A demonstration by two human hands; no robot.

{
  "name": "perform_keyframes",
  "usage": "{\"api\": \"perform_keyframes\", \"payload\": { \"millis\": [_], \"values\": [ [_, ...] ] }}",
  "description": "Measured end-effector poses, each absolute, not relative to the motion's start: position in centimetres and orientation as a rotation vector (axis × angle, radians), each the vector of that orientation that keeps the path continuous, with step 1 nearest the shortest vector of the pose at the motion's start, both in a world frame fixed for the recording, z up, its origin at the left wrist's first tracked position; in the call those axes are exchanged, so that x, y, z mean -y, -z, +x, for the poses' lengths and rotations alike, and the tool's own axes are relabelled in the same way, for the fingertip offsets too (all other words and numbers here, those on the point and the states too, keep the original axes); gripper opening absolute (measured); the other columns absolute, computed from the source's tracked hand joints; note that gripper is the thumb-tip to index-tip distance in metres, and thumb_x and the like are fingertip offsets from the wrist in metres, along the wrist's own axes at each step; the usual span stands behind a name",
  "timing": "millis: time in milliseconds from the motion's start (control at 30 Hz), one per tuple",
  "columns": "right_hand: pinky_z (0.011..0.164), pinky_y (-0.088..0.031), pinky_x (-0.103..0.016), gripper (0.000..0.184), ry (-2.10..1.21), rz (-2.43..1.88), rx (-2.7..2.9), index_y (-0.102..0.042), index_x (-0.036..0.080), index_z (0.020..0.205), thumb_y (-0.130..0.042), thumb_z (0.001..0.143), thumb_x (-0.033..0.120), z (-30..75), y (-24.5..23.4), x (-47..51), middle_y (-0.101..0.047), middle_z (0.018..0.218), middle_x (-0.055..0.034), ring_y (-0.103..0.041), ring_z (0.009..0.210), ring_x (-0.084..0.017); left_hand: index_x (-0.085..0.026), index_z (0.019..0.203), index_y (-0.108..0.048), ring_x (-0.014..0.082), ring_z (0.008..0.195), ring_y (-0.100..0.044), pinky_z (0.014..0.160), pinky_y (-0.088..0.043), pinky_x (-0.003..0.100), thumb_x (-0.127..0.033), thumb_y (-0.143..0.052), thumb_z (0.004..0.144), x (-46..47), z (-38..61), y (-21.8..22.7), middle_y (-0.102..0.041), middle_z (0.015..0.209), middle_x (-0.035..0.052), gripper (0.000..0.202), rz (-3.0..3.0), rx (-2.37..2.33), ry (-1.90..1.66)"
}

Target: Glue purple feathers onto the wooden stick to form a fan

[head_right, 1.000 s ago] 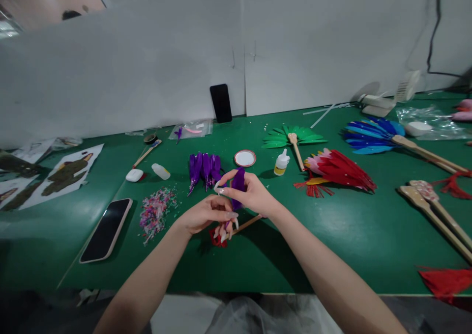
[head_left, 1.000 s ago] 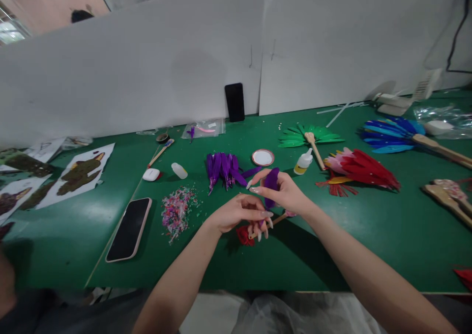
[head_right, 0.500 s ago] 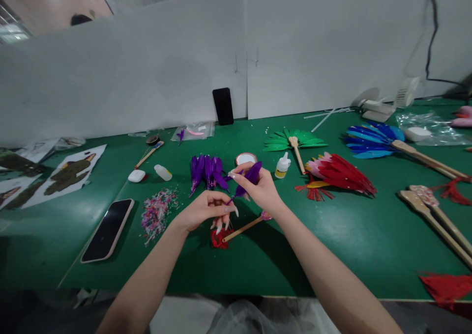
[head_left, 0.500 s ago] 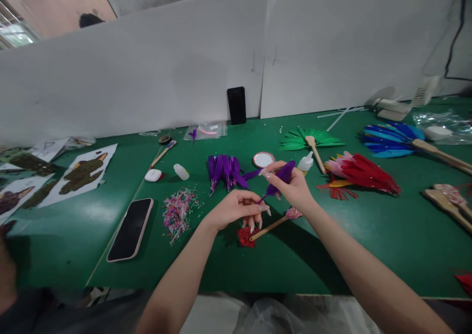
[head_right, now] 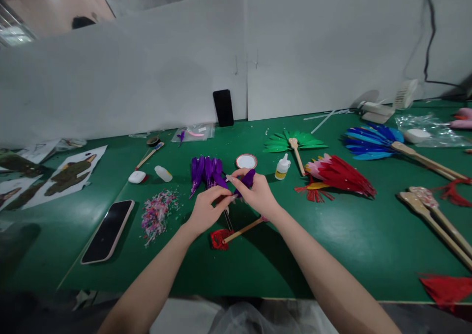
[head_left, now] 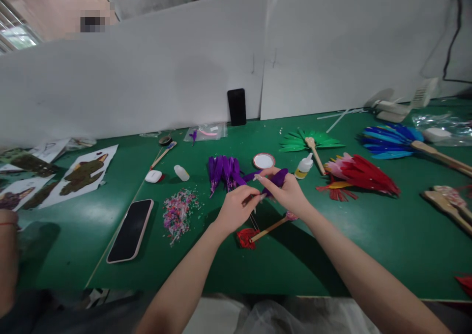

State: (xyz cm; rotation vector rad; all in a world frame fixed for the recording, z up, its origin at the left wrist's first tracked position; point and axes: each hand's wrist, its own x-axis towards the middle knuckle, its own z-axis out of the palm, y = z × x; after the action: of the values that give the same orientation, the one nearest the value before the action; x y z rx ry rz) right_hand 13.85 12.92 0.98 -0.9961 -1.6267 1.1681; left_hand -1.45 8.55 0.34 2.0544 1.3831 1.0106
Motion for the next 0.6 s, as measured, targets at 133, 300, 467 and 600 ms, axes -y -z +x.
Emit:
{"api": "perform_keyframes", "payload": {
  "millis": [133,300,467,600],
  "values": [
    [0.036,-0.035,-0.021,0.025,-1.207,-1.018,1.603,-0.056,0.018,0.082,-0.056,0.079,0.043,13.7,-0.9,-13.0,-0.047,0.046,0.0059,-0.046,0.036,-0.009,-0.016,0.083,-0.058,0.0131,0.073,-0.055,0.067,-0.044,0.025,-0.027,-0.040,0.089,-8.6,-1.7,-0.1,-0.060,0.079,0.0051,0.022,2.305,-1.341,-0.994],
    [0.034,-0.033,-0.020,0.025,-1.252,-1.014,1.589,-0.056,0.018,0.082,-0.057,0.078,0.043,13.6,-0.8,-13.1,-0.046,0.045,0.0065,-0.045,0.034,-0.009,-0.016,0.083,-0.054,0.0136,0.074,-0.055,0.066,-0.044,0.025,-0.024,-0.034,0.091,-8.6,-1.6,-0.1,-0.058,0.079,0.0060,0.023,2.566,-1.373,-0.961],
    [0.034,-0.032,-0.020,0.026,-1.269,-0.999,1.599,-0.056,0.018,0.082,-0.058,0.077,0.044,13.6,-0.8,-13.0,-0.046,0.046,0.0062,-0.043,0.033,-0.008,-0.017,0.083,-0.048,0.0123,0.071,-0.052,0.064,-0.042,0.024,-0.022,-0.035,0.090,-8.6,-1.9,-0.2,-0.054,0.077,0.0041,0.016,2.451,-1.533,-1.181],
    [0.034,-0.033,-0.020,0.027,-1.263,-1.032,1.631,-0.056,0.018,0.083,-0.057,0.078,0.045,13.7,-0.5,-13.3,-0.046,0.046,0.0065,-0.045,0.033,-0.009,-0.018,0.082,-0.044,0.0122,0.066,-0.049,0.061,-0.039,0.024,-0.023,-0.033,0.090,-9.2,-3.0,-0.4,-0.050,0.074,0.0025,0.015,2.271,-1.763,-1.276]
  ]
}}
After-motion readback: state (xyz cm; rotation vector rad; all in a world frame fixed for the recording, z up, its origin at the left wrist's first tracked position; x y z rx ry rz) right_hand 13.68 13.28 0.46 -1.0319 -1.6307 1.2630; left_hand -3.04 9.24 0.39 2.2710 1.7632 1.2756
